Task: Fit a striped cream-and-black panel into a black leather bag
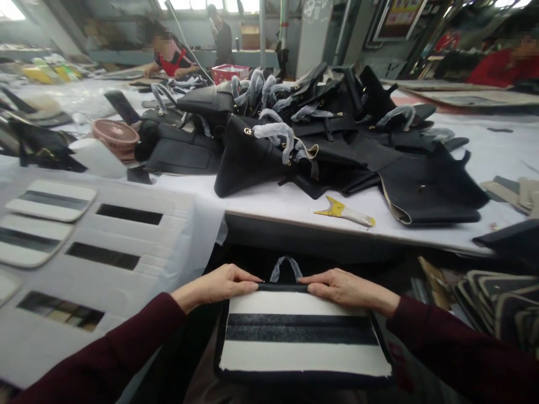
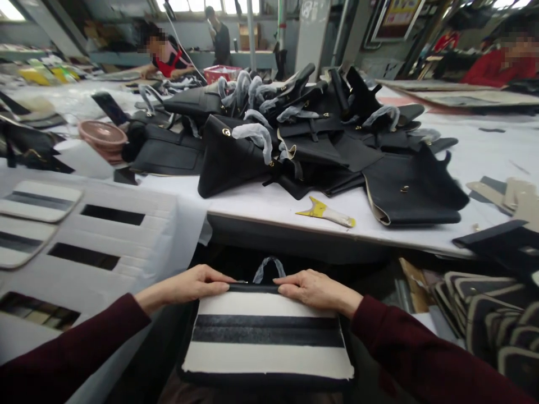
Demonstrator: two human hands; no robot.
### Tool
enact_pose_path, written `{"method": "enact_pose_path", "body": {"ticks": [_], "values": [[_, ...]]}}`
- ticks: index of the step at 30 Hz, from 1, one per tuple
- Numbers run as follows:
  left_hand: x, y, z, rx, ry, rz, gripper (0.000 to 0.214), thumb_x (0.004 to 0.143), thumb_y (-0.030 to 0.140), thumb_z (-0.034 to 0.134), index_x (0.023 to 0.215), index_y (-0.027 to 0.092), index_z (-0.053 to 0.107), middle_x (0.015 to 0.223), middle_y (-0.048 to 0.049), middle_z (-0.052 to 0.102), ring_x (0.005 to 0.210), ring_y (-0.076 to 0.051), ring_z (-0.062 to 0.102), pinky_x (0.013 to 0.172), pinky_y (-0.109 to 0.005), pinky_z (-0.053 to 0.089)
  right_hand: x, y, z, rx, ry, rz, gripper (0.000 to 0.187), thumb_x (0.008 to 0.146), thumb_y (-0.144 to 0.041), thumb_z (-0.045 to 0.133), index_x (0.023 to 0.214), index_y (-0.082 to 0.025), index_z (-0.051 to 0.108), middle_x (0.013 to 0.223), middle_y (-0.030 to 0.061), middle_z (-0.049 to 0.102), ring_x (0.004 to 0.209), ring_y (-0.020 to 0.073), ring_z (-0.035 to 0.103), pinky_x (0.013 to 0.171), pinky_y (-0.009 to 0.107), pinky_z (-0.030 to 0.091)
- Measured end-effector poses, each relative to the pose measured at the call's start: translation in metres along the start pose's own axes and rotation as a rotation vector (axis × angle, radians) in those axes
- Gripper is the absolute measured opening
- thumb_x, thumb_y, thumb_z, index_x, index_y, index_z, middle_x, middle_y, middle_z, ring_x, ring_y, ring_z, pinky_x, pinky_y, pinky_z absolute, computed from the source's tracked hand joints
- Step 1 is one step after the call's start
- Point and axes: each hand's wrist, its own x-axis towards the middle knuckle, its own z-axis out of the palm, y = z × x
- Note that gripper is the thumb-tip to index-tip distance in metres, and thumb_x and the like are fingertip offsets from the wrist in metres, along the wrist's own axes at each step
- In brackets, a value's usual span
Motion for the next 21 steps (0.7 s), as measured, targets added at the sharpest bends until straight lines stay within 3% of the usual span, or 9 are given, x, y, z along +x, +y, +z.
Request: {"method": "enact_pose_path", "body": {"ticks": [3,5,11,15,18,21], "values": [[0.005,-0.005,-0.005,0.06,-0.089,0.017,0.048,0.088,0.051,0.06,0.123,0.02,0.067,0.118,-0.005,0.07,0.109,-0.028,0.063,0.095,-0.031,0.047,0.014,-0.012,0.002,0.046,-0.088,-0.016,0.049,0.096,-0.056,0.041,0.127,-0.027,0.067,0.131,0.0011,0.063,0.111,0.0292,0.062,0.094,0.034,0.045],[0.005,-0.005,-0.006,0.08,-0.109,0.01,0.049,0.088,0.053,0.058,0.125,0.021,0.066,0.122,-0.0035,0.068,0.112,-0.027,0.061,0.097,-0.03,0.045,0.024,-0.02,0.005,0.053,-0.121,-0.008,0.055,0.097,-0.059,0.037,0.121,-0.023,0.07,0.121,0.0019,0.069,0.103,0.027,0.065,0.091,0.032,0.047],[0.004,-0.003,-0.002,0.174,-0.072,0.012,0.042,0.09,0.05,0.055,0.12,0.024,0.069,0.107,-0.0008,0.073,0.096,-0.023,0.065,0.082,-0.025,0.047,0.04,-0.041,0.013,-0.085,-0.166,-0.017,0.049,0.098,-0.054,0.037,0.124,-0.026,0.068,0.1,0.0017,0.074,0.085,0.0231,0.067,0.077,0.029,0.049],[0.004,-0.001,-0.003,0.251,-0.047,0.036,0.036,0.09,0.048,0.056,0.115,0.028,0.072,0.097,0.0012,0.074,0.085,-0.019,0.065,0.07,-0.021,0.044,0.045,-0.049,0.019,-0.181,-0.16,-0.014,0.044,0.098,-0.05,0.038,0.134,-0.035,0.059,0.11,0.0019,0.073,0.093,0.0252,0.068,0.081,0.033,0.05],[0.005,0.0,-0.004,0.286,-0.029,0.058,0.036,0.089,0.048,0.057,0.112,0.027,0.074,0.09,0.0009,0.074,0.079,-0.018,0.064,0.064,-0.02,0.042,0.053,-0.057,0.025,-0.232,-0.165,-0.044,0.045,0.099,-0.05,0.036,0.138,-0.037,0.054,0.122,0.0035,0.068,0.106,0.0286,0.066,0.091,0.038,0.049],[0.006,-0.002,-0.004,0.298,-0.025,0.047,0.037,0.087,0.051,0.058,0.111,0.027,0.074,0.086,0.0008,0.074,0.077,-0.018,0.063,0.062,-0.02,0.041,0.061,-0.066,0.03,-0.317,-0.172,-0.055,0.048,0.099,-0.052,0.033,0.141,-0.037,0.05,0.121,0.0072,0.068,0.107,0.0334,0.066,0.09,0.046,0.05]]}}
